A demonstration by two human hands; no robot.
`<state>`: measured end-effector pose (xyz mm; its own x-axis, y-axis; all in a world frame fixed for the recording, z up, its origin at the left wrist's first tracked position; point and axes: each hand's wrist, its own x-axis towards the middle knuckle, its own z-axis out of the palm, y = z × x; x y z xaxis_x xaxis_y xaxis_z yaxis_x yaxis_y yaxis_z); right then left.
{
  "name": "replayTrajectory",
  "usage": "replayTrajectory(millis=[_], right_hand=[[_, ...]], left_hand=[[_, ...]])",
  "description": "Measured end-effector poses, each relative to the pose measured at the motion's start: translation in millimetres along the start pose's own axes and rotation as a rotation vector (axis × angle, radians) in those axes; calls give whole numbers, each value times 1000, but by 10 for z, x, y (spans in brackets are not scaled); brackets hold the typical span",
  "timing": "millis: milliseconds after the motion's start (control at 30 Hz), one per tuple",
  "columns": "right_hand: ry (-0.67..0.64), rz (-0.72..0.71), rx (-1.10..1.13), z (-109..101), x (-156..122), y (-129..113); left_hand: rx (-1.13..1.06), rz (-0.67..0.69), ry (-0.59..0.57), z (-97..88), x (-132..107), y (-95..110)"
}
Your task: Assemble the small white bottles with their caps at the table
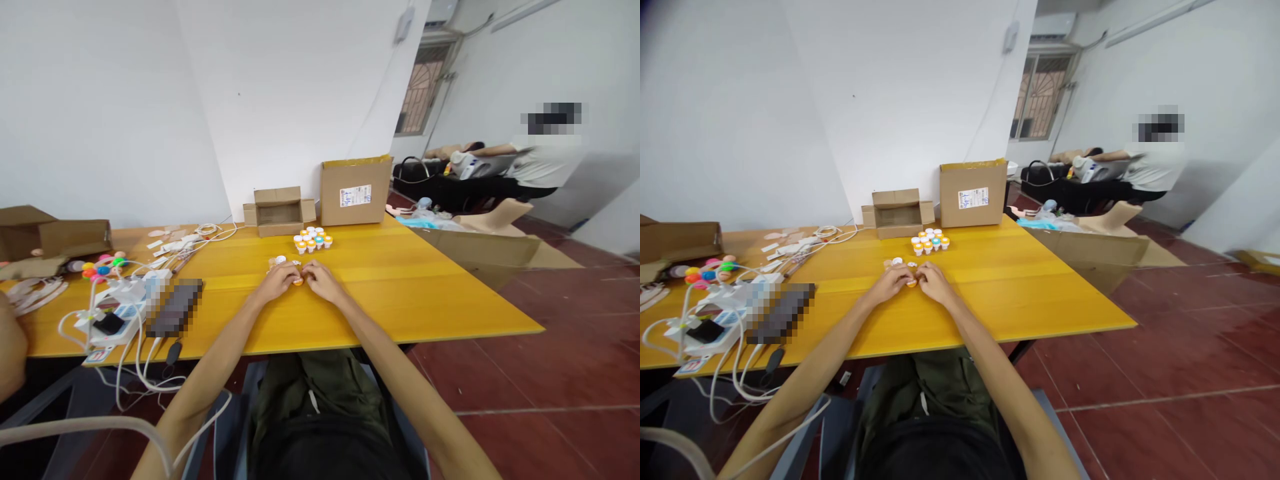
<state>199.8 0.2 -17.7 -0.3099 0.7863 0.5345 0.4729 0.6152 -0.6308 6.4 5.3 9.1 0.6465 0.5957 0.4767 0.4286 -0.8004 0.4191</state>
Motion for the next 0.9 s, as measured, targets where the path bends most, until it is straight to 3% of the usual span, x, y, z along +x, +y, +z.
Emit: replayTrajectory(millis=[300,900], right_hand=[[-35,-37,-7,-5,2,-62],[-29,-34,-2,20,2,35]], left_hand=[[7,12,3,-3,12,-1],[-6,3,-8,0,4,-11]])
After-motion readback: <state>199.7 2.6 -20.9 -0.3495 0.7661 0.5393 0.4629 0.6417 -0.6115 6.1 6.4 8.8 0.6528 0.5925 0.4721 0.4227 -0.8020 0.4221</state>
